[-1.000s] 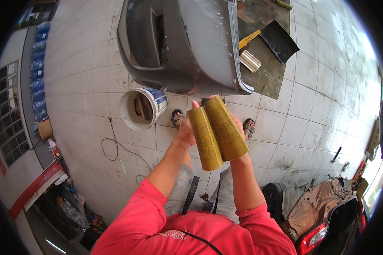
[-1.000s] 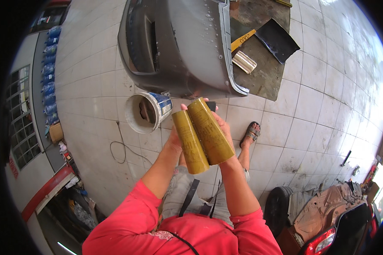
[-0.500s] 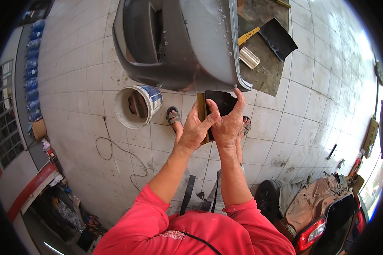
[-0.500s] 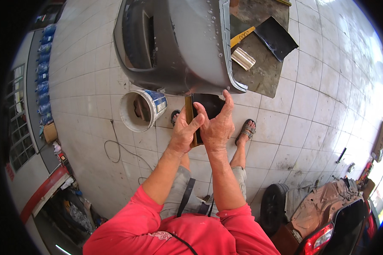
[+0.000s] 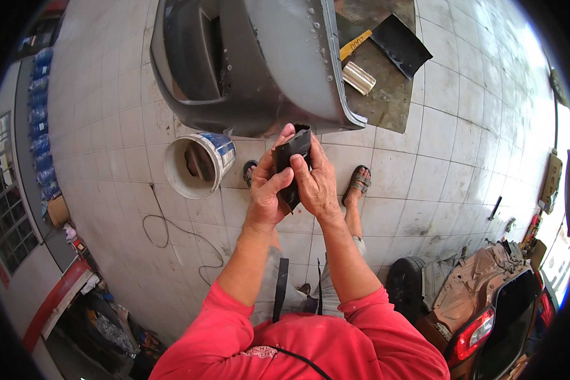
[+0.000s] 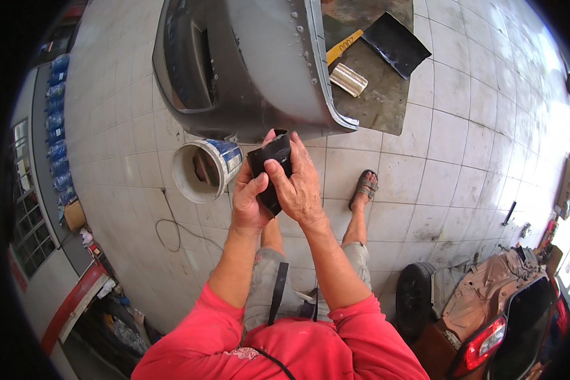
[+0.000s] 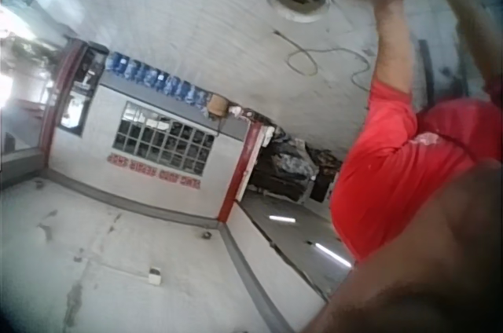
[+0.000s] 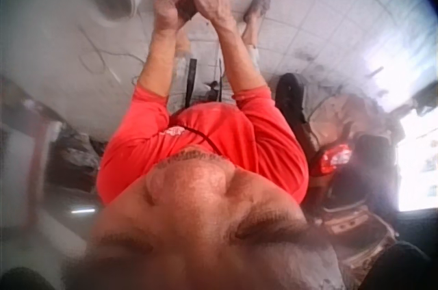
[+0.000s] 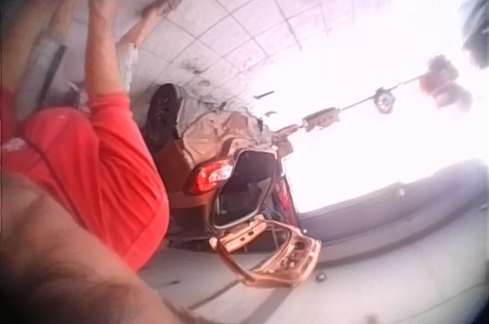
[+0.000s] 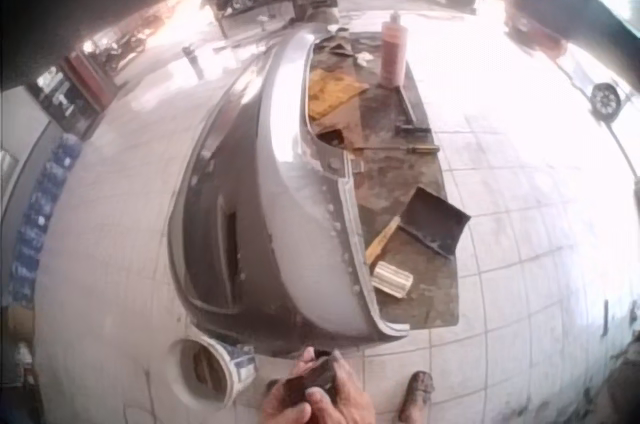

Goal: The person sands a car bumper with sandpaper, repeatedly dipping the sandpaper into a bucket of water and switching between different grits. The person also wipes the surface with a cloth and inspects the bumper during the process.

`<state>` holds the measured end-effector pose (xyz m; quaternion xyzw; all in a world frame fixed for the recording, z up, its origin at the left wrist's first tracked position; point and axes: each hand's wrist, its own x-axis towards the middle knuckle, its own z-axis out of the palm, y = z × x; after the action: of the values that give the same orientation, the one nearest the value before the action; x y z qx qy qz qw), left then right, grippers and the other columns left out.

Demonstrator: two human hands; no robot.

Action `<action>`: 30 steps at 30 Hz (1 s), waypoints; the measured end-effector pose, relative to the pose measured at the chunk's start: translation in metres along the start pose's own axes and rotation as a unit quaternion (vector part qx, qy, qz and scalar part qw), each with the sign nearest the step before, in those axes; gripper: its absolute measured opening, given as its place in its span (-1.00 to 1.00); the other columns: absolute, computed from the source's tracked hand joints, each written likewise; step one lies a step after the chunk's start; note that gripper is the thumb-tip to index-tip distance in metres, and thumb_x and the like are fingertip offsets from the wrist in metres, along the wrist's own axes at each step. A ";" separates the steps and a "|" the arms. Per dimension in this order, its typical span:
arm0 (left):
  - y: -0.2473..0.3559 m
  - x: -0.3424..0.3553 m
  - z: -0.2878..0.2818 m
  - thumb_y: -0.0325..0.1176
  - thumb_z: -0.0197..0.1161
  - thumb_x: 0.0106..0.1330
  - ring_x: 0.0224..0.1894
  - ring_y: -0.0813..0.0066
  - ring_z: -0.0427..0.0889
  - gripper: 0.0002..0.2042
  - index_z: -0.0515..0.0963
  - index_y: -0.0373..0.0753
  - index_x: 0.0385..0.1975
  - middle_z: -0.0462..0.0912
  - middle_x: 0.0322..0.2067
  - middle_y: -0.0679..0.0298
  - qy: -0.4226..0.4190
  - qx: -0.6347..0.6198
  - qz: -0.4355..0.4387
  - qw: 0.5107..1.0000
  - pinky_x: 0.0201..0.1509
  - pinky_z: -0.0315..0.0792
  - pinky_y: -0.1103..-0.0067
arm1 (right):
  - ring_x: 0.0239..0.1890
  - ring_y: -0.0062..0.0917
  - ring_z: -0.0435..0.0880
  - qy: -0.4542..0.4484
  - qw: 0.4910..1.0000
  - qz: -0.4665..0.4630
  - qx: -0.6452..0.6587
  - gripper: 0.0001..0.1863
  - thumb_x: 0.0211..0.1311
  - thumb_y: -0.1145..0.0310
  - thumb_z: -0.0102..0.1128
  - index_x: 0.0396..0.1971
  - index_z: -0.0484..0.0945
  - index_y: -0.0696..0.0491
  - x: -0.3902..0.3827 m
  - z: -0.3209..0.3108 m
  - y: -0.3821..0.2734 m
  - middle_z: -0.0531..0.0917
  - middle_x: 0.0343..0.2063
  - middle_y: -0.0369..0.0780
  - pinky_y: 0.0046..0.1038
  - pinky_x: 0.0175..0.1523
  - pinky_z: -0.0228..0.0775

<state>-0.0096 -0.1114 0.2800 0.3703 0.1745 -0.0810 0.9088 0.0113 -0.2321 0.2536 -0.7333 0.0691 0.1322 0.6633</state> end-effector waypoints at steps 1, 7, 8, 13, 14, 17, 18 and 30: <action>0.002 0.000 -0.004 -0.39 0.45 0.43 0.59 0.32 0.33 -0.35 0.44 -0.27 0.51 0.30 0.61 0.12 -0.016 0.019 0.012 1.000 0.66 0.25 0.35 | 0.61 0.15 0.26 -0.026 0.997 -0.059 -0.033 -0.22 0.46 -0.22 0.30 0.37 0.54 0.15 0.006 -0.004 -0.003 0.40 0.51 0.17 0.02 0.65 0.07; 0.091 0.038 0.005 0.02 0.59 0.30 0.43 0.14 0.56 -0.26 0.60 -0.31 0.38 0.59 0.38 0.00 -0.157 0.455 0.119 0.869 0.50 0.42 0.37 | 0.54 0.03 0.39 -0.051 0.975 -0.182 -0.121 -0.13 0.32 -0.24 0.45 0.42 0.53 0.09 0.029 -0.036 -0.023 0.42 0.53 0.05 0.01 0.61 0.18; 0.111 0.057 0.017 0.03 0.57 0.33 0.34 0.08 0.63 -0.31 0.63 -0.27 0.36 0.65 0.29 -0.05 -0.156 0.573 0.198 0.780 0.43 0.47 0.33 | 0.52 0.01 0.42 -0.032 0.967 -0.200 -0.154 -0.12 0.29 -0.22 0.48 0.42 0.53 0.08 0.034 -0.045 -0.024 0.42 0.53 0.02 0.00 0.59 0.21; 0.180 0.185 0.029 -0.12 0.56 0.26 0.17 0.07 0.64 -0.50 0.73 0.00 0.22 0.67 0.22 0.17 -0.113 0.832 0.393 0.375 0.30 0.51 0.23 | 0.37 -0.12 0.53 0.132 0.911 -0.230 -0.316 0.17 0.08 -0.18 0.64 0.60 0.27 0.05 0.075 -0.053 0.019 0.55 0.40 -0.07 -0.07 0.48 0.28; 0.184 0.204 0.026 -0.14 0.54 0.29 0.22 0.07 0.61 -0.51 0.72 0.03 0.24 0.65 0.24 0.18 -0.107 0.853 0.396 0.322 0.32 0.52 0.20 | 0.33 -0.15 0.55 0.125 0.912 -0.216 -0.325 0.18 0.05 -0.19 0.65 0.60 0.28 0.03 0.081 -0.054 0.034 0.57 0.36 -0.09 -0.11 0.43 0.30; 0.168 0.202 0.011 -0.13 0.52 0.32 0.25 0.07 0.58 -0.51 0.70 0.02 0.26 0.63 0.27 0.18 -0.123 0.876 0.380 0.271 0.32 0.52 0.18 | 0.03 -0.31 0.67 0.108 0.912 -0.201 -0.340 0.25 -0.08 -0.21 0.72 0.60 0.30 -0.02 0.090 -0.068 0.062 0.71 0.04 -0.20 -0.24 0.16 0.34; 0.152 0.177 0.009 -0.13 0.51 0.33 0.26 0.07 0.58 -0.52 0.69 0.02 0.27 0.63 0.28 0.18 -0.150 0.874 0.375 0.270 0.32 0.52 0.18 | -0.02 -0.32 0.68 0.088 0.919 -0.189 -0.334 0.23 -0.10 -0.22 0.72 0.57 0.33 -0.01 0.093 -0.074 0.062 0.72 -0.02 -0.20 -0.25 0.14 0.34; 0.116 0.144 0.014 -0.12 0.46 0.38 0.19 0.00 0.58 -0.54 0.69 0.02 0.27 0.58 0.28 0.14 -0.163 0.877 0.356 0.278 0.25 0.51 0.15 | -0.06 -0.23 0.74 -0.004 0.934 -0.172 -0.312 -0.01 -0.09 -0.10 0.76 0.32 0.49 0.04 0.105 -0.101 0.058 0.79 -0.13 -0.16 -0.21 0.13 0.35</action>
<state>0.1598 -0.0408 0.3098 0.9492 -0.3019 0.0873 -0.0147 0.1055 -0.3312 0.1771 -0.9036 -0.1058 0.0340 0.4138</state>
